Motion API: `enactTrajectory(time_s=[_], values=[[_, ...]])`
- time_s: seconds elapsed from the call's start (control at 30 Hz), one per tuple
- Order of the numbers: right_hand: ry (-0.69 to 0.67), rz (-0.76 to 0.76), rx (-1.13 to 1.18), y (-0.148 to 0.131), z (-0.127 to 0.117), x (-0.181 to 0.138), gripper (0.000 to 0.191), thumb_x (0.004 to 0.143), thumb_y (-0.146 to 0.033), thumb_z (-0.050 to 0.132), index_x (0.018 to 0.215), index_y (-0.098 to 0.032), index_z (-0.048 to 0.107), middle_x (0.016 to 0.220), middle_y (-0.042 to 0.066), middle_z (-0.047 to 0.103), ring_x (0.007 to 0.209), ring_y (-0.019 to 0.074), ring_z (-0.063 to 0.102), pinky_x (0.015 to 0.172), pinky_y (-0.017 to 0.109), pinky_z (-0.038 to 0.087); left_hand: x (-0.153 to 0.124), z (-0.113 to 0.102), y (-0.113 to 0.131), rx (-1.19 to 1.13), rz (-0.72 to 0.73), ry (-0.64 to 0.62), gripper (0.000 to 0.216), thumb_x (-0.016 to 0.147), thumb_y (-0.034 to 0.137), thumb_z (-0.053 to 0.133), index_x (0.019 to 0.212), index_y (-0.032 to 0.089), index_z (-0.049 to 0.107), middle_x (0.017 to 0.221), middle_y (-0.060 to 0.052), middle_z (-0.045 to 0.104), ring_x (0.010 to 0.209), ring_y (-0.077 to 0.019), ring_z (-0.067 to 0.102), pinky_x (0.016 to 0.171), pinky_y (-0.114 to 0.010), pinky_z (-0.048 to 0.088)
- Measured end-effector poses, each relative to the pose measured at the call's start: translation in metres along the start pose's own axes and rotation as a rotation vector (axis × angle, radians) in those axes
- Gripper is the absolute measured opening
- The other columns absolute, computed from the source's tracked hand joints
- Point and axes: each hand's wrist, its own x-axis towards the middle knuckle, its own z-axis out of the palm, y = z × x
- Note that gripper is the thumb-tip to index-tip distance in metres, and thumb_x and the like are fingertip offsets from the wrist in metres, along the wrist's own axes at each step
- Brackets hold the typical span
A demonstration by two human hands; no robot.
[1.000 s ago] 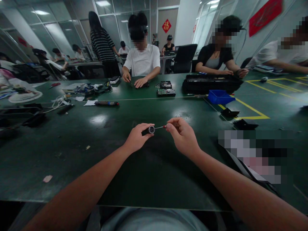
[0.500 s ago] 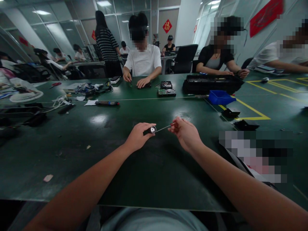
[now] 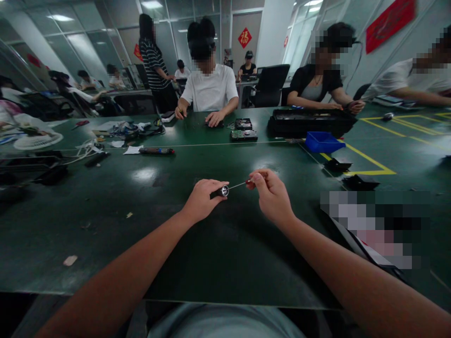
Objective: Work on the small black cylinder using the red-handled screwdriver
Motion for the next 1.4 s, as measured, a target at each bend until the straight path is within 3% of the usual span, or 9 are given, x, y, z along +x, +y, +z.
enactTrajectory(time_s=[0.57, 0.8, 1.0, 1.2, 1.4], values=[[-0.072, -0.134, -0.175, -0.003, -0.002, -0.006, 0.019, 0.1, -0.038, 0.049, 0.099, -0.023, 0.061, 0.086, 0.005, 0.074, 0.081, 0.0211, 0.073, 0.072, 0.035, 0.052, -0.001, 0.0, 0.001, 0.004, 0.031, -0.009, 0.043, 0.089, 0.026, 0.072, 0.131, 0.028, 0.062, 0.121, -0.004, 0.069, 0.113, -0.0244, 0.061, 0.1, -0.046, 0.043], [-0.062, -0.128, -0.313, -0.012, -0.006, -0.004, 0.022, 0.091, -0.043, 0.063, 0.081, -0.023, 0.065, 0.068, 0.001, 0.07, 0.062, 0.0176, 0.066, 0.061, 0.031, 0.047, -0.002, 0.001, 0.001, -0.01, 0.028, -0.012, 0.043, 0.089, 0.029, 0.072, 0.131, 0.028, 0.062, 0.123, -0.003, 0.068, 0.114, -0.0238, 0.06, 0.103, -0.047, 0.042], [-0.125, -0.163, -0.221, -0.01, -0.004, -0.006, 0.014, 0.095, -0.03, 0.052, 0.098, -0.022, 0.063, 0.087, 0.005, 0.073, 0.081, 0.0205, 0.07, 0.073, 0.035, 0.051, -0.002, 0.002, -0.001, -0.023, 0.011, 0.008, 0.042, 0.089, 0.028, 0.071, 0.13, 0.027, 0.062, 0.123, -0.005, 0.068, 0.114, -0.0237, 0.06, 0.103, -0.046, 0.043], [-0.115, -0.141, -0.276, -0.01, -0.004, -0.007, 0.025, 0.099, -0.039, 0.048, 0.086, -0.023, 0.062, 0.063, -0.001, 0.063, 0.055, 0.0148, 0.058, 0.056, 0.029, 0.041, -0.002, 0.003, -0.001, -0.023, 0.016, -0.002, 0.042, 0.088, 0.028, 0.072, 0.13, 0.028, 0.063, 0.122, -0.005, 0.069, 0.113, -0.0241, 0.061, 0.104, -0.047, 0.044], [-0.137, -0.13, -0.162, -0.01, -0.004, -0.008, 0.017, 0.1, -0.03, 0.043, 0.099, -0.024, 0.059, 0.079, 0.001, 0.065, 0.07, 0.0173, 0.061, 0.064, 0.031, 0.044, -0.003, 0.002, 0.002, -0.038, -0.022, 0.019, 0.043, 0.088, 0.027, 0.073, 0.13, 0.027, 0.063, 0.121, -0.004, 0.069, 0.112, -0.0239, 0.061, 0.103, -0.045, 0.045]])
